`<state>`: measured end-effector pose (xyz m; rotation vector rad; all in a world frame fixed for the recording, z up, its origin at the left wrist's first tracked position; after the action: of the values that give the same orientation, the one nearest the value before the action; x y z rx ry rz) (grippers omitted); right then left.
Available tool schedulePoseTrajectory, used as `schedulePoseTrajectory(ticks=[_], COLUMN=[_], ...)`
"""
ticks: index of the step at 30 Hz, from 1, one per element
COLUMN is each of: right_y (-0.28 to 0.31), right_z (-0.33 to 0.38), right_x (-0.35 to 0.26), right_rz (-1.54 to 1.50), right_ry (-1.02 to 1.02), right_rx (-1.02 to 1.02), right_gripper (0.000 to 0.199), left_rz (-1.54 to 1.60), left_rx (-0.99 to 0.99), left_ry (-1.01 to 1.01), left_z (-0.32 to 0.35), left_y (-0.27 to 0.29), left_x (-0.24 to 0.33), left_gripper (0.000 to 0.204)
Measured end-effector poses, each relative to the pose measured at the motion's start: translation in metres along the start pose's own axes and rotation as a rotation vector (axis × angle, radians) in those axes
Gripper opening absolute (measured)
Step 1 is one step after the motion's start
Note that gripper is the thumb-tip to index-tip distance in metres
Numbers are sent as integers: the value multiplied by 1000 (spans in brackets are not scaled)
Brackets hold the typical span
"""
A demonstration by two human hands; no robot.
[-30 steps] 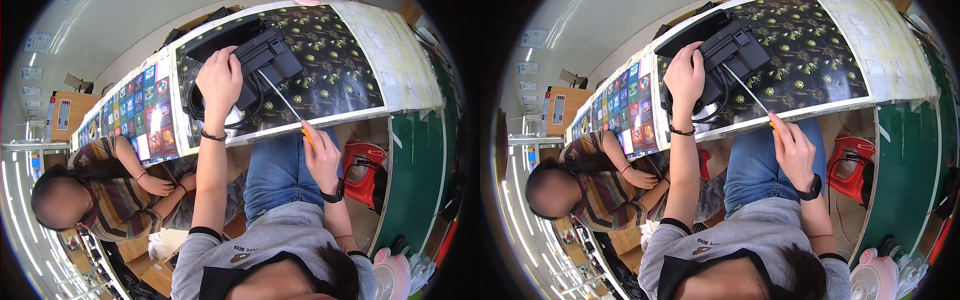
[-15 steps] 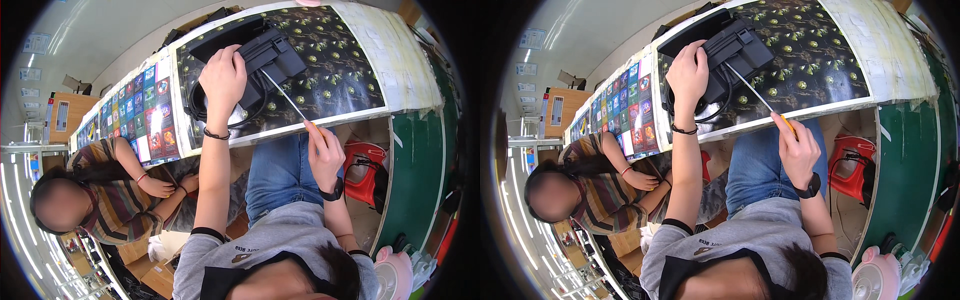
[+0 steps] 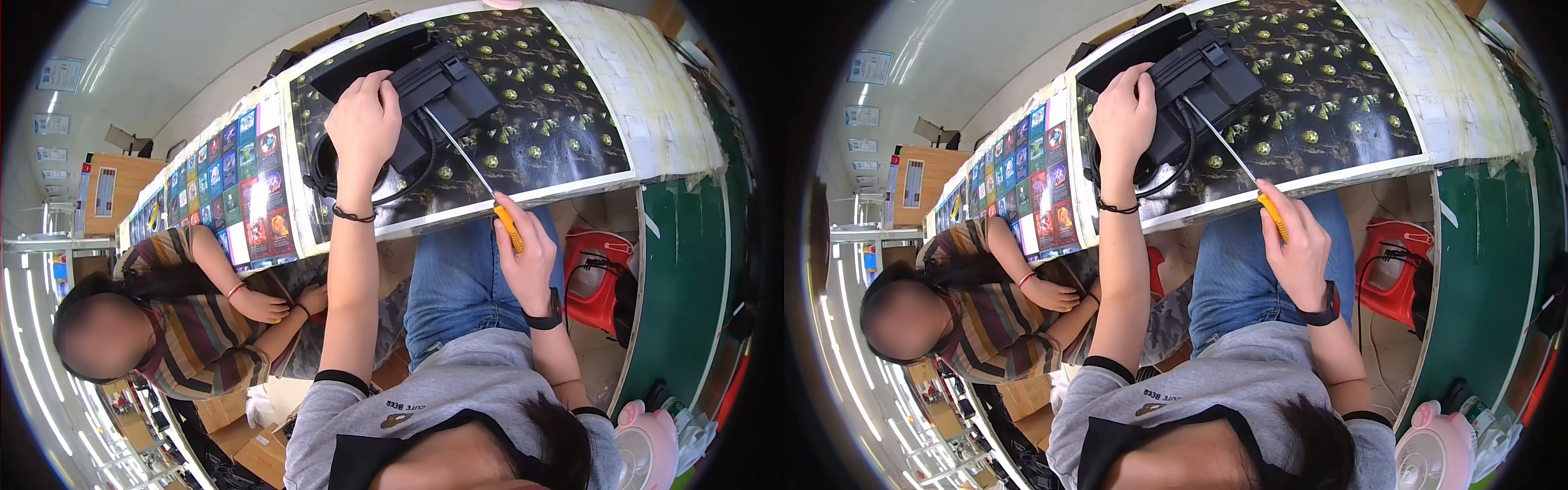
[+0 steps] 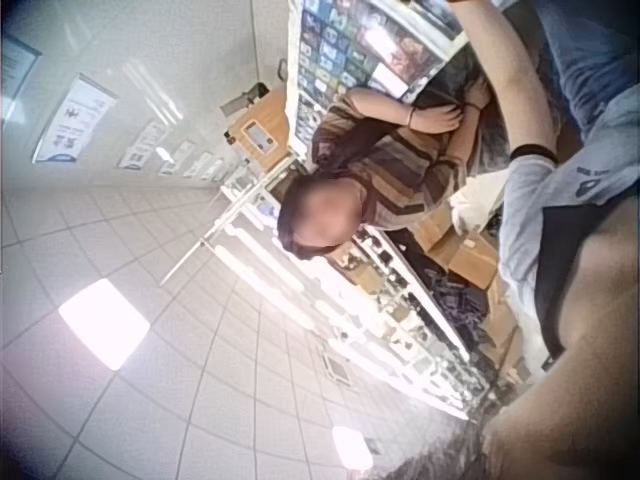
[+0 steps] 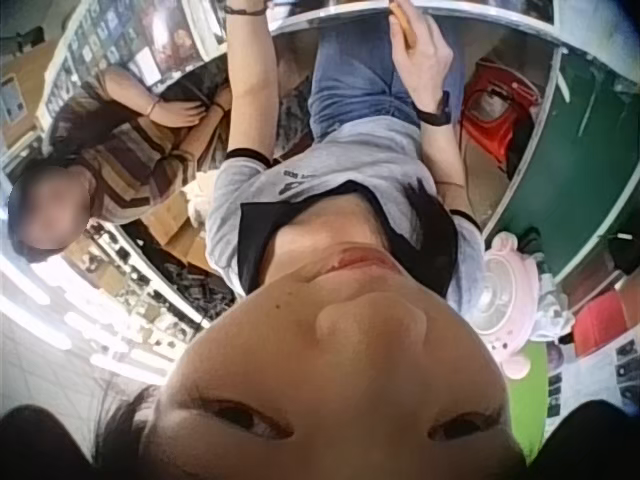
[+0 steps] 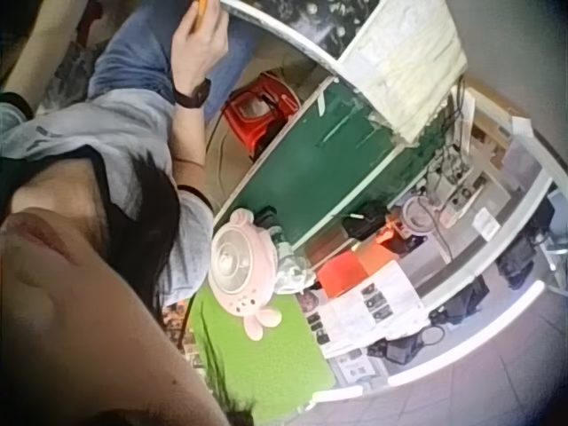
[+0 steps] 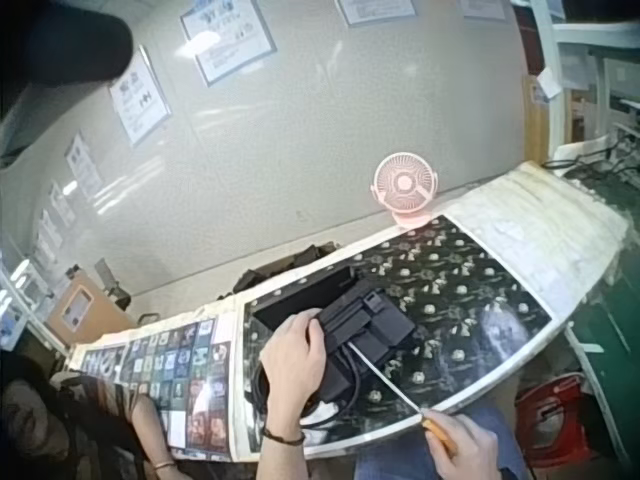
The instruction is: The person assembles an electronic device casing by placing internal wiring and components into the plastic box, closing the case, and tightening screws using a screwdriver.
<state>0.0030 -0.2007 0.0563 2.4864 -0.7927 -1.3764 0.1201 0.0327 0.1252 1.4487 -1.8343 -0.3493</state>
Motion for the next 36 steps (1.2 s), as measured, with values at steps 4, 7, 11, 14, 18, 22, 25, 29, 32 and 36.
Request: schedulePoseTrajectory(ticks=[4,7,11,14,18,22,25,29,32,36], right_y=[1,1,-1,0,-2,-5,-4,-20,-25,-20], right_z=[-1,-3,-7,-11,-12,-15,-19,3,13,14], right_x=[-5,-7,-7,-10,-12,-15,-11,8,3,6], right_rz=[164,160,160,173,135,18,-181,-695,-861,-837], right_ry=[84,111,110,127,44,12,-68,-802,-914,-837], right_rx=[3,41,36,37,-60,-79,-89,-374,-368,-340], right_gripper=[41,43,43,43,44,42,40,47,51,51], left_rz=[-35,-30,-20,-29,-29,-57,-45,-63,45,76], left_rx=[1,-7,-73,-87,-103,-77,-56,-63,-71,-36], left_ry=[-1,12,90,104,99,35,9,-2,-89,-490], left_z=[-2,-3,-5,-8,-10,-14,-14,-14,-14,-12], left_y=[-1,-1,-5,-6,-9,-9,-9,-9,-9,-7], left_x=[0,0,-5,-6,-7,-6,-6,-4,3,23], left_gripper=[28,28,32,33,34,32,33,32,27,33])
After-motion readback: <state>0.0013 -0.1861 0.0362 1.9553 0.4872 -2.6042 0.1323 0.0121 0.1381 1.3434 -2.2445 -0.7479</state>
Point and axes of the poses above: each hand's wrist, its own z-axis away from the middle knuckle, its own y-axis out of the back of the hand, x = y × z, the point moved 6 cm from there along -z, towards the middle knuckle, and after that the axes turned 12 degrees about x, right-handed, at the moved point
